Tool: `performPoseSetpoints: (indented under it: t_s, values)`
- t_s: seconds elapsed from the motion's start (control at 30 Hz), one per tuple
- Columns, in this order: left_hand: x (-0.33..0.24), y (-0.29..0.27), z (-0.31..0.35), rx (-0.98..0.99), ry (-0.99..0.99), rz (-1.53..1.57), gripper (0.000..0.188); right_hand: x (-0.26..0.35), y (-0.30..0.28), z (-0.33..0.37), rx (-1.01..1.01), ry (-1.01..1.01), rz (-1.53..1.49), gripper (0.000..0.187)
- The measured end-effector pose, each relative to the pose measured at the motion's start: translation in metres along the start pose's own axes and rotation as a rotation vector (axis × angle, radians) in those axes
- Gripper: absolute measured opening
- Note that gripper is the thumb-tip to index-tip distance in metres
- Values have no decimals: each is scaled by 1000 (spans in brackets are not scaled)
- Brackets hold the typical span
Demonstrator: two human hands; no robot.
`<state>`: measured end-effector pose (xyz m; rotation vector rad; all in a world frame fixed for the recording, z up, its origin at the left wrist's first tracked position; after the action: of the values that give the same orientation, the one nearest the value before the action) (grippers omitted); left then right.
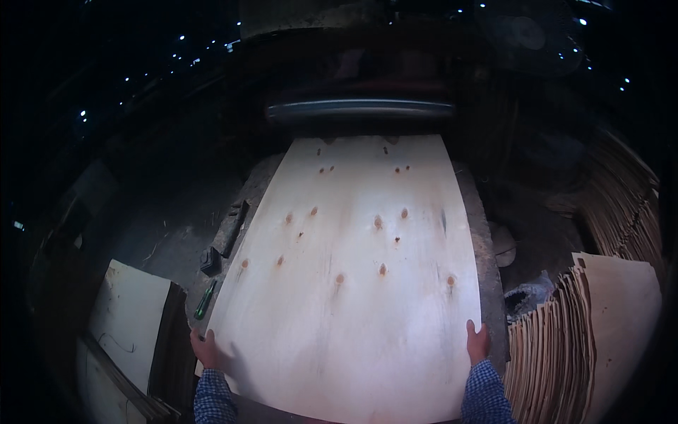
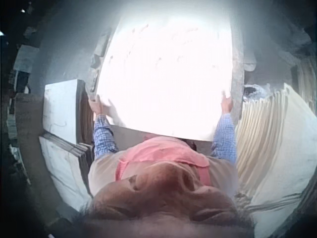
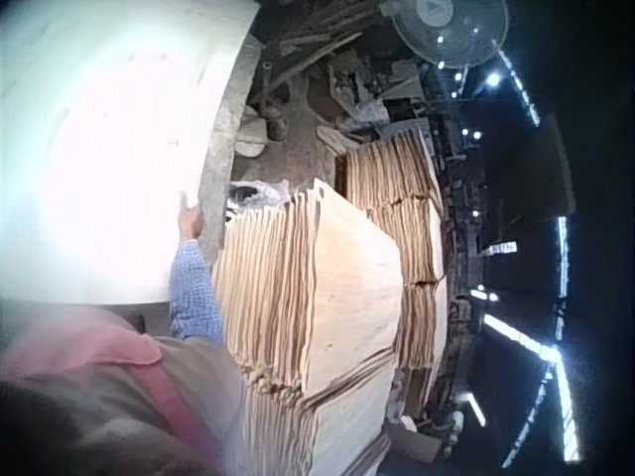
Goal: The person picks up thin wooden sheets from a stack and feeds them into a industrial roller machine, aligning them as they pass through.
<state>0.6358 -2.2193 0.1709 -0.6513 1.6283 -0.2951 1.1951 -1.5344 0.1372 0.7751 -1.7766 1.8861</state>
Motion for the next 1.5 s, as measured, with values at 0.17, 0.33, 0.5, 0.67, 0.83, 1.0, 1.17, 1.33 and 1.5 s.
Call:
performPoseSetpoints:
  t_s: [0.17,0.33,0.5,0.67,0.83,1.0,1.17,1.33,1.5]
  values:
    - [113,12,222,75,-842,417,71,1,8,-7,150,-99,-154,50]
    - [66,101,273,352,-853,1315,79,6,-2,-13,186,-137,-236,47]
    - [57,110,256,403,-879,1406,79,1,12,-32,138,-170,-120,57]
    - [95,132,259,277,-998,1242,88,8,28,-13,221,-151,-25,68]
    - [119,84,264,-193,-930,463,100,51,-19,43,134,-250,91,80]
    - [124,76,260,-120,-930,260,103,61,-22,56,187,-235,37,78]
    - [167,108,241,86,-874,351,111,50,-9,47,182,-256,108,79]
    - [164,117,234,269,-851,523,111,52,-14,50,204,-228,118,78]
    - [142,92,256,419,-806,372,90,45,-22,47,127,-259,180,79]
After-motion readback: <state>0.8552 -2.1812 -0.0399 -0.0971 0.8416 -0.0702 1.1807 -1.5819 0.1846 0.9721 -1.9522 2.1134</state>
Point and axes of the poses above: each hand's wrist, its own z-axis away from the middle knuckle, its own y-axis out of the palm, x = y × z, the point moved 10 cm from there along -z, towards the middle knuckle, and after that the axes turned 3 degrees about -z, right-handed, at the moved point
